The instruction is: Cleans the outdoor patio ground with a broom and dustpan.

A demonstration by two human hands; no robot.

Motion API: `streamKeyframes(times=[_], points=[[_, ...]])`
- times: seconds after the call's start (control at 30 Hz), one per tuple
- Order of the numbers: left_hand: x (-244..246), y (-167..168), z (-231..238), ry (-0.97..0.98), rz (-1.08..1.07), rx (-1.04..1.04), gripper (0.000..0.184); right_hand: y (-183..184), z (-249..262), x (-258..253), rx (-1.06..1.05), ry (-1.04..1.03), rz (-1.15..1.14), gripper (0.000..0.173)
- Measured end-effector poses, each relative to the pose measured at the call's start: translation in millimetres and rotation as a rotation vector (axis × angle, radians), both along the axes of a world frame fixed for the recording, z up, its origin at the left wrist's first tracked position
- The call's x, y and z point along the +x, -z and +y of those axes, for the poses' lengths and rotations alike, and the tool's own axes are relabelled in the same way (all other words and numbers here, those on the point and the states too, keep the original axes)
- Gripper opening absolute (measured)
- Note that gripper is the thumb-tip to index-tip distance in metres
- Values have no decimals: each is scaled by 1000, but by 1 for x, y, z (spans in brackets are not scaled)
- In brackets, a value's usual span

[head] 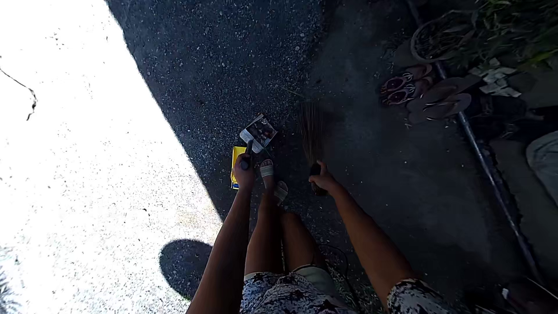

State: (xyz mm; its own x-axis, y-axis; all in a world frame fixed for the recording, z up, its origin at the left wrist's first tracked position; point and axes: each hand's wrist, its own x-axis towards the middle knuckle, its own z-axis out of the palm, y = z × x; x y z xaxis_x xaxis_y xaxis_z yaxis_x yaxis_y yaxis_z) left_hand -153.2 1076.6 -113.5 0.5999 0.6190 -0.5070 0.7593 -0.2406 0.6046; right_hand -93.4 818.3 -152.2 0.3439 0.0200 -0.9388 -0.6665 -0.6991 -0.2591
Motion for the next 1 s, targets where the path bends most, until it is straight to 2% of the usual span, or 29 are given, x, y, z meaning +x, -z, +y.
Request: streamKeyframes(times=[0.1, 0.23, 0.33, 0.47, 0.57, 0.67, 0.8, 0.87, 0.93, 1.0], points=[[13, -1, 10, 138, 13, -22, 25, -15, 5, -16, 125, -22, 83, 95], [21, -11, 27, 207, -9, -38, 25, -67, -22, -39, 277, 101, 100, 88], [20, -13, 39, 204, -33, -55, 25, -99, -29, -57, 261, 261, 34, 87], [20, -12, 48, 223, -88, -76, 25, -97, -22, -46, 158, 334, -141, 91], [19, -10, 51, 222, -100, -102, 26, -70, -4, -2, 20, 183, -207, 93], [29, -12, 51, 198, 8, -101, 25, -35, 27, 57, -138, -83, -141, 92], [39, -5, 51, 79, 34, -91, 23, -10, 66, 101, -157, -386, -1, 89], [41, -5, 53, 73, 54, -98, 24, -14, 73, 97, -123, -532, 82, 89], [44, -6, 58, 86, 73, -106, 25, -34, 68, 85, -102, -663, 143, 90], [44, -10, 63, 83, 102, -120, 25, -62, 42, 70, -31, -657, 189, 88]])
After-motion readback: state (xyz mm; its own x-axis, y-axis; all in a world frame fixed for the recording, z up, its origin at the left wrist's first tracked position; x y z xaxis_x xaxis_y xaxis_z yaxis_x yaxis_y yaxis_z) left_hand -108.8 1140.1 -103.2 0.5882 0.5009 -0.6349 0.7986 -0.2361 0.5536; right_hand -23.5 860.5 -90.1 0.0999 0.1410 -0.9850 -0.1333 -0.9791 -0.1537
